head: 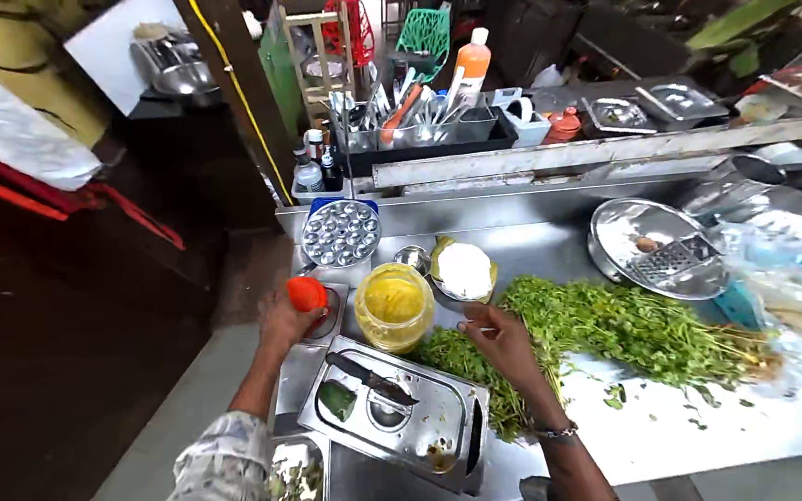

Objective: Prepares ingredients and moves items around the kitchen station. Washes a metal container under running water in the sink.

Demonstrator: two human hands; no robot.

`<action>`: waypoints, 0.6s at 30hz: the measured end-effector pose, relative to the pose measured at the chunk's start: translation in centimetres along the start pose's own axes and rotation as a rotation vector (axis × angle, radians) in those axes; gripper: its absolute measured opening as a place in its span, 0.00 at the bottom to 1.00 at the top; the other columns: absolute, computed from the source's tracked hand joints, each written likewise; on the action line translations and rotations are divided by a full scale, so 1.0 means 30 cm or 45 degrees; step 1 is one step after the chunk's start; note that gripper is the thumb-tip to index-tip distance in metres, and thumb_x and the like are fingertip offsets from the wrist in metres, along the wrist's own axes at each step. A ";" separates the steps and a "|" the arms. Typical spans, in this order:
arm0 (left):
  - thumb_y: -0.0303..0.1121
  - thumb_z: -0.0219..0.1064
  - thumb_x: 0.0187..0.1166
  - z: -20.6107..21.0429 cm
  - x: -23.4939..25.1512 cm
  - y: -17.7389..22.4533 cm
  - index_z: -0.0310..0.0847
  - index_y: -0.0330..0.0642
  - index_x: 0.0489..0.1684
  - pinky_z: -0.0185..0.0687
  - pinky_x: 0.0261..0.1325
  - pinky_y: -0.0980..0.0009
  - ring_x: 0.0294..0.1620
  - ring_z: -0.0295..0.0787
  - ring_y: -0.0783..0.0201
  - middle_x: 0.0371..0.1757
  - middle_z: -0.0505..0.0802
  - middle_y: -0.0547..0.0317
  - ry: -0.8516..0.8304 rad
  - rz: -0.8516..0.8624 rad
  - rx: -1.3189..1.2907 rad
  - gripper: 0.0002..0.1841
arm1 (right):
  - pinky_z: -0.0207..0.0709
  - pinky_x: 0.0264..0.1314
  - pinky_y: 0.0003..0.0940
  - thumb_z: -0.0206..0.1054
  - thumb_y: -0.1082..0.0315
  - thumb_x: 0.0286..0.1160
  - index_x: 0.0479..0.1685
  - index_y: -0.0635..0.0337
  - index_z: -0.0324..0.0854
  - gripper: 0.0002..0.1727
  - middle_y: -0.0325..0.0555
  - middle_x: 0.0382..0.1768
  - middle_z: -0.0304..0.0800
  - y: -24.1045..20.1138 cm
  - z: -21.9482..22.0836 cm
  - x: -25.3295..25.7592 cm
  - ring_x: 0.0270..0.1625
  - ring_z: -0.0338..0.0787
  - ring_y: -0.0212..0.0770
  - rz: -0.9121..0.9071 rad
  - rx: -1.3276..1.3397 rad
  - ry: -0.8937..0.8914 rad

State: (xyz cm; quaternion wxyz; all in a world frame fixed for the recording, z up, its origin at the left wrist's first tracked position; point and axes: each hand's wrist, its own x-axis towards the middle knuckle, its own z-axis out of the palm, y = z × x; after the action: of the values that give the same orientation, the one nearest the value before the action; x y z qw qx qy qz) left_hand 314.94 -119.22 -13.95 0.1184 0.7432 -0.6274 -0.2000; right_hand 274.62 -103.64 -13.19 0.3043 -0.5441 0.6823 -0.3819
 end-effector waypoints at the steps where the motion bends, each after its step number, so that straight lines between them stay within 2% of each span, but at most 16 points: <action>1: 0.63 0.89 0.45 0.025 0.029 0.004 0.61 0.43 0.88 0.67 0.73 0.26 0.78 0.68 0.26 0.78 0.75 0.28 -0.028 -0.009 0.071 0.63 | 0.94 0.49 0.40 0.77 0.51 0.73 0.66 0.45 0.85 0.23 0.34 0.55 0.93 0.020 -0.012 -0.014 0.49 0.95 0.34 0.024 -0.020 -0.001; 5: 0.62 0.90 0.38 0.036 0.034 -0.024 0.64 0.49 0.88 0.67 0.69 0.25 0.75 0.69 0.23 0.77 0.74 0.25 0.055 0.002 0.141 0.64 | 0.94 0.48 0.37 0.76 0.48 0.73 0.64 0.45 0.87 0.23 0.33 0.53 0.94 0.093 -0.069 -0.094 0.47 0.95 0.32 0.089 -0.082 0.052; 7: 0.59 0.89 0.44 -0.051 -0.051 -0.055 0.63 0.44 0.87 0.67 0.71 0.25 0.76 0.69 0.22 0.77 0.73 0.23 0.132 0.009 -0.044 0.62 | 0.94 0.48 0.35 0.76 0.47 0.73 0.63 0.45 0.88 0.23 0.32 0.52 0.95 0.114 -0.105 -0.140 0.47 0.95 0.30 0.131 -0.085 0.071; 8: 0.58 0.88 0.48 -0.103 -0.109 -0.055 0.62 0.43 0.88 0.68 0.73 0.28 0.76 0.70 0.26 0.78 0.74 0.25 0.146 0.019 -0.181 0.60 | 0.93 0.49 0.35 0.75 0.46 0.73 0.62 0.46 0.88 0.23 0.32 0.52 0.95 0.122 -0.120 -0.157 0.47 0.95 0.30 0.147 -0.075 0.080; 9: 0.59 0.85 0.53 -0.149 -0.170 -0.029 0.61 0.44 0.89 0.71 0.74 0.33 0.77 0.73 0.33 0.78 0.75 0.30 0.119 0.037 -0.342 0.58 | 0.93 0.50 0.34 0.74 0.45 0.74 0.62 0.46 0.88 0.23 0.31 0.51 0.95 0.128 -0.131 -0.167 0.48 0.95 0.29 0.166 -0.057 0.082; 11: 0.63 0.79 0.56 -0.187 -0.278 0.101 0.59 0.52 0.89 0.80 0.71 0.44 0.74 0.80 0.50 0.78 0.79 0.44 0.000 0.121 -0.607 0.55 | 0.93 0.53 0.35 0.73 0.45 0.75 0.61 0.47 0.89 0.23 0.31 0.51 0.96 0.137 -0.140 -0.157 0.49 0.95 0.30 0.211 -0.012 0.064; 12: 0.64 0.79 0.55 -0.183 -0.311 0.183 0.59 0.56 0.90 0.82 0.70 0.46 0.74 0.81 0.53 0.78 0.79 0.48 -0.075 0.192 -0.647 0.56 | 0.92 0.54 0.37 0.73 0.46 0.76 0.61 0.49 0.88 0.22 0.33 0.51 0.96 0.140 -0.138 -0.129 0.49 0.95 0.31 0.213 -0.001 0.043; 15: 0.71 0.82 0.46 -0.133 -0.317 0.406 0.56 0.57 0.92 0.79 0.72 0.42 0.76 0.78 0.48 0.80 0.77 0.46 -0.140 0.402 -0.367 0.64 | 0.91 0.58 0.45 0.76 0.48 0.73 0.63 0.49 0.87 0.23 0.39 0.53 0.93 0.116 -0.088 0.055 0.53 0.94 0.38 0.064 -0.189 0.024; 17: 0.75 0.80 0.43 -0.076 -0.297 0.493 0.55 0.55 0.93 0.80 0.70 0.42 0.73 0.79 0.46 0.79 0.76 0.44 -0.109 0.468 -0.170 0.67 | 0.84 0.67 0.56 0.83 0.51 0.63 0.69 0.49 0.84 0.32 0.47 0.61 0.89 0.081 -0.036 0.221 0.63 0.89 0.49 -0.109 -0.382 -0.001; 18: 0.75 0.78 0.46 -0.047 -0.292 0.514 0.55 0.53 0.93 0.81 0.68 0.43 0.71 0.80 0.47 0.78 0.76 0.43 -0.084 0.480 -0.126 0.66 | 0.82 0.67 0.59 0.87 0.51 0.56 0.73 0.46 0.82 0.38 0.49 0.64 0.87 0.076 -0.001 0.301 0.66 0.86 0.53 -0.216 -0.455 -0.012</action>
State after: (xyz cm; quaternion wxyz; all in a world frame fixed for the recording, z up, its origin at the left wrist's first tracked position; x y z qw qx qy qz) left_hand 300.74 -113.60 -4.81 0.1695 0.5990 -0.7483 -0.2292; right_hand 271.43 -112.17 -15.11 0.1727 -0.6468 0.6895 -0.2763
